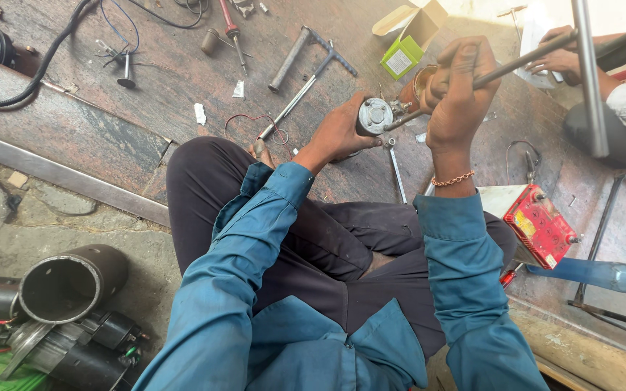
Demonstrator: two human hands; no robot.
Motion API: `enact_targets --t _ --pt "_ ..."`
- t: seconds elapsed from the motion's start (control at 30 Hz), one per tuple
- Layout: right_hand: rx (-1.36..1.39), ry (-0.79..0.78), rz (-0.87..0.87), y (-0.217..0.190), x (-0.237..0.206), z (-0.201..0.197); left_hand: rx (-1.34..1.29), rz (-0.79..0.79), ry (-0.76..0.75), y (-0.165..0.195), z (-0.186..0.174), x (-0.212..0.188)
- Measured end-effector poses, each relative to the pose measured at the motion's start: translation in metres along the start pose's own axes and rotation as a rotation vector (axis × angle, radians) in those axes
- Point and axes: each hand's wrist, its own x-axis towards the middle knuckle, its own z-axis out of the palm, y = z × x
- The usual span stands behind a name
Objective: The person sits cross-legged on the workshop floor and works on a starter motor, hammering and prying at it with a long metal rod, unscrewing its end cap by hand, and using a spanner to loosen bolts while holding the unit against a red box on their lap.
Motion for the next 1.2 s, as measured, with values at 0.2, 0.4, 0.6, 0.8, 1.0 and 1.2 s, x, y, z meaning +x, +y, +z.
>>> enact_targets --t 0.2,0.4,0.6,0.8,1.0,1.2 --pt "0.056 0.022 -0.018 0.002 0.002 -0.004 0.007 0.006 0.001 0.003 0.0 0.0" --pt "0.139 -0.319 0.098 -0.005 0.014 -0.023 -0.026 0.045 -0.005 0.014 -0.005 0.0" --pt "0.128 -0.443 0.168 -0.008 0.016 -0.032 0.134 0.393 0.12 0.032 -0.007 -0.011" --pt "-0.787 -0.149 -0.167 -0.054 -0.022 -0.031 0.158 0.388 0.167 0.038 0.001 -0.012" --pt "-0.572 0.036 0.267 -0.133 -0.075 -0.017 0.137 0.388 0.184 0.035 0.01 -0.007" --pt "-1.324 0.0 -0.677 -0.177 -0.038 -0.017 0.131 0.381 0.167 0.035 0.01 -0.008"
